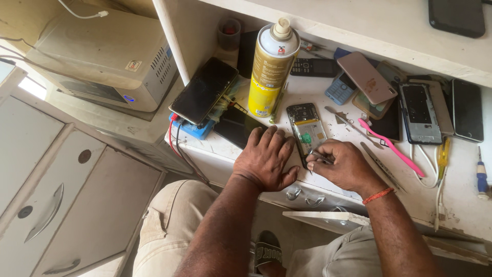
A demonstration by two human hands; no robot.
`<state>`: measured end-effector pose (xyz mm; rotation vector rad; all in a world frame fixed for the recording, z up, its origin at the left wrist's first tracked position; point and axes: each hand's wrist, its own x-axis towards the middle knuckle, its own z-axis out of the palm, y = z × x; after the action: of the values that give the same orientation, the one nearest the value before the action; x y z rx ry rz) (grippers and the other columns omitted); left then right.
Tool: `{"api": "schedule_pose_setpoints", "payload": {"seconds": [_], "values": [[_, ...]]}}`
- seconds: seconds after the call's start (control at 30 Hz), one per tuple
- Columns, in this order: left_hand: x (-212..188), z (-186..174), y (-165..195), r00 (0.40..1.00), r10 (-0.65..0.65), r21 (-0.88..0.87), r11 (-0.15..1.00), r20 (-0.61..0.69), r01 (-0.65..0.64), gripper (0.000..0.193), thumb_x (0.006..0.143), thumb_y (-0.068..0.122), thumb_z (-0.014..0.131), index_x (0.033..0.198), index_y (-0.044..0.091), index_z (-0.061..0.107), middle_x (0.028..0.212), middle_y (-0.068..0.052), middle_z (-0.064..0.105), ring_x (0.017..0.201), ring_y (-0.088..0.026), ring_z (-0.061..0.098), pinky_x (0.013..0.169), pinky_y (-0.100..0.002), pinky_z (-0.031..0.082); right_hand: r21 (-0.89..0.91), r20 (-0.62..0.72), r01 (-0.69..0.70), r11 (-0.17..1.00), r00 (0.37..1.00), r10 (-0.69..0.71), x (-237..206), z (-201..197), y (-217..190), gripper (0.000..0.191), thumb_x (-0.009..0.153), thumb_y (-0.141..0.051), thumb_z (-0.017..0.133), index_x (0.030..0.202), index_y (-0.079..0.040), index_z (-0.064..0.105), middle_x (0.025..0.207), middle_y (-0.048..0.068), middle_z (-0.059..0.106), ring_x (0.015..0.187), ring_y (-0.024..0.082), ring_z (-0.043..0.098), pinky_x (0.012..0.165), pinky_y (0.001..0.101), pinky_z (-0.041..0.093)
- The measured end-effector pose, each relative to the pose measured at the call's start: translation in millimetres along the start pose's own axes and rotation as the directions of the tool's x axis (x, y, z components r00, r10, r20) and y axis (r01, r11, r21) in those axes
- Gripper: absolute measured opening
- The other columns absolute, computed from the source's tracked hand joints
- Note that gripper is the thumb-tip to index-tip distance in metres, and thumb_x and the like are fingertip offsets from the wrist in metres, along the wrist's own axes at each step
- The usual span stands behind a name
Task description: The person repairs a disassembled smartphone on a cluttered workbench, using a screwdriver to work on the exposed internal board. They then press the display and back cover onto the phone body, press the edges to close it, and handle the reassembled phone.
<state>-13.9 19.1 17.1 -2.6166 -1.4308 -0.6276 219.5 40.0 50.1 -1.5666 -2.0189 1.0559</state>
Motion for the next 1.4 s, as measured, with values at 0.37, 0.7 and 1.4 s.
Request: {"api": "schedule_pose_setpoints", "payload": {"seconds": [0.37,0.7,1.4], "values": [[3.8,-3.5,1.3,0.996,-0.015,0.023,1.000,0.083,0.013,0.076,0.087,0.061,0.053,0.140,0.005,0.053,0.137,-0.019,0.052,0.134,-0.035,0.047,0.114,-0.056,0.031,0.053,0.002,-0.024,0.998,1.000,0.024,0.7,1.8,-1.4,0.015,0.079,-0.010,0.081,0.087,0.001,0.078,0.083,0.005,0.076,0.073,0.008,0.066,0.067,0.0273,0.056],[2.7,-7.0,-0.3,0.999,-0.010,-0.010,1.000,0.052,0.011,0.069,0.080,0.041,0.062,0.138,0.005,0.054,0.138,-0.018,0.056,0.135,-0.034,0.049,0.113,-0.055,0.033,-0.153,-0.102,0.243,0.958,0.960,-0.260,-25.1,9.3,-24.1,0.016,0.079,-0.011,0.079,0.089,-0.001,0.074,0.083,0.008,0.067,0.067,0.020,0.065,0.064,0.0327,0.054],[3.2,-7.0,0.8,0.999,-0.012,-0.028,1.000,0.040,0.014,0.071,0.078,0.044,0.063,0.136,0.004,0.056,0.139,-0.020,0.056,0.134,-0.036,0.048,0.113,-0.055,0.032,-0.317,-0.087,0.256,0.913,0.951,-0.297,-22.5,20.4,-38.1,0.012,0.081,-0.016,0.075,0.091,-0.009,0.075,0.087,0.009,0.068,0.079,0.034,0.068,0.070,0.0418,0.056]]}}
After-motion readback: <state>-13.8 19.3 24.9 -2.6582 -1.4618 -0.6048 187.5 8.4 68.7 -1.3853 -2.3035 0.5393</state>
